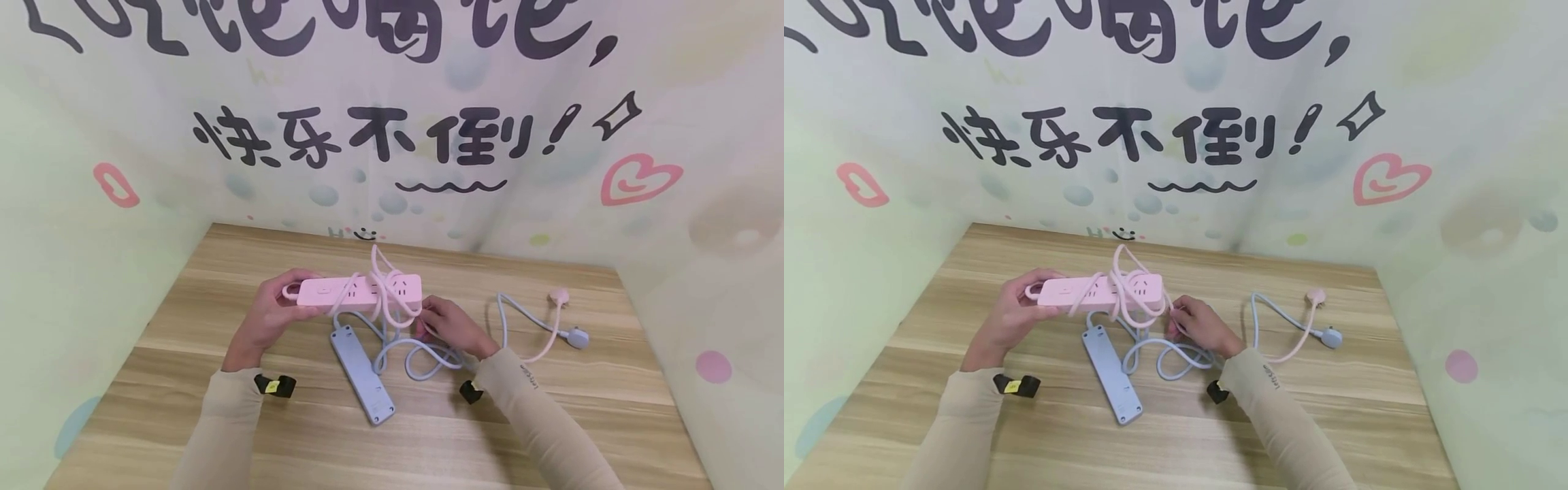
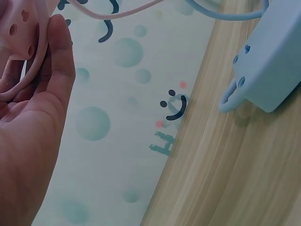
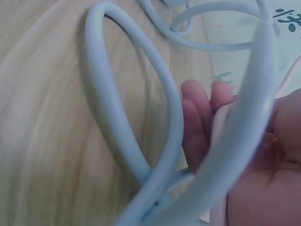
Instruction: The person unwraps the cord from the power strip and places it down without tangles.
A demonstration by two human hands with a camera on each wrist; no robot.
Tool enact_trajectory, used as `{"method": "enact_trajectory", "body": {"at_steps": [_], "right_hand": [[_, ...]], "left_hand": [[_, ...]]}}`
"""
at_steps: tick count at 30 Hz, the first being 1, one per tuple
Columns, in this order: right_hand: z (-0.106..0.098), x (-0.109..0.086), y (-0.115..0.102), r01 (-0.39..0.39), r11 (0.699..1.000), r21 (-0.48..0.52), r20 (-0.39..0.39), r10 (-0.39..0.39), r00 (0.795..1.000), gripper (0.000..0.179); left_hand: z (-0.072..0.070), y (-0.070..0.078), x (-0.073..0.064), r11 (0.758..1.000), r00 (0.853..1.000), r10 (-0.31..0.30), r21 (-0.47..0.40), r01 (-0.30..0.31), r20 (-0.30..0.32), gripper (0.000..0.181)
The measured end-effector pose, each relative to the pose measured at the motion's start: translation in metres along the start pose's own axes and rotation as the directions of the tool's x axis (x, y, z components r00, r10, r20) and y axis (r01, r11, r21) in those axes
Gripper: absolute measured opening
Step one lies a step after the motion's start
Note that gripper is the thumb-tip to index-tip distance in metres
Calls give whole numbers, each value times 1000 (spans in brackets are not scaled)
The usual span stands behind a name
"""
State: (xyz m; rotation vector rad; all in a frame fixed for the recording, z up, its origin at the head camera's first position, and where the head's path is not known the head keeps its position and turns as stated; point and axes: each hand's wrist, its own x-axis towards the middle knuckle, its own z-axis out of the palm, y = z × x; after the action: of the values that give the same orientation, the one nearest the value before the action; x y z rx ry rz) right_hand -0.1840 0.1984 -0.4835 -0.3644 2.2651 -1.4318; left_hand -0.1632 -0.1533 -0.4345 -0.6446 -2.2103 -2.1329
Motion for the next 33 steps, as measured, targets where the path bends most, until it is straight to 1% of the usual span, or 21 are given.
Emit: {"method": "enact_trajectory", "body": {"at_steps": [2,4,6,9,12,15,19,22,25,28,30,33], "right_hand": [[-3,0,-1,-16,999,43,-16,17,1000,20],[-6,0,-3,-23,999,48,-47,25,999,21],[-10,0,-7,-18,999,33,-95,21,995,23],[-17,0,-14,-6,1000,-19,-172,2,985,26],[-23,-2,-23,-6,999,-50,-220,-6,976,28],[-29,-4,-31,-10,998,-65,-255,-6,967,28],[-39,-7,-41,-28,994,-105,-294,-4,956,31],[-47,-10,-48,-62,989,-132,-329,16,944,35],[-55,-14,-57,-77,989,-124,-360,27,933,37],[-61,-20,-69,-56,993,-107,-388,10,921,36],[-62,-26,-78,-44,993,-112,-405,-6,914,37],[-63,-37,-95,-18,988,-152,-425,-48,904,37]], "left_hand": [[0,0,0,1000,1000,-6,14,6,2,42],[0,1,-1,1000,1000,-11,21,11,1,42],[1,1,-1,999,1000,-14,31,14,-1,41],[2,1,0,999,1000,-21,34,21,3,43],[3,1,0,998,999,-42,42,41,15,45],[5,1,0,997,998,-64,54,62,27,45],[7,2,0,994,997,-67,85,64,39,44],[9,2,0,994,996,-67,88,62,55,43],[9,1,1,995,996,-72,77,68,60,44],[9,0,2,995,996,-71,69,68,54,44],[9,-1,2,996,996,-71,66,67,51,44],[11,-2,4,997,996,-66,55,63,60,45]]}}
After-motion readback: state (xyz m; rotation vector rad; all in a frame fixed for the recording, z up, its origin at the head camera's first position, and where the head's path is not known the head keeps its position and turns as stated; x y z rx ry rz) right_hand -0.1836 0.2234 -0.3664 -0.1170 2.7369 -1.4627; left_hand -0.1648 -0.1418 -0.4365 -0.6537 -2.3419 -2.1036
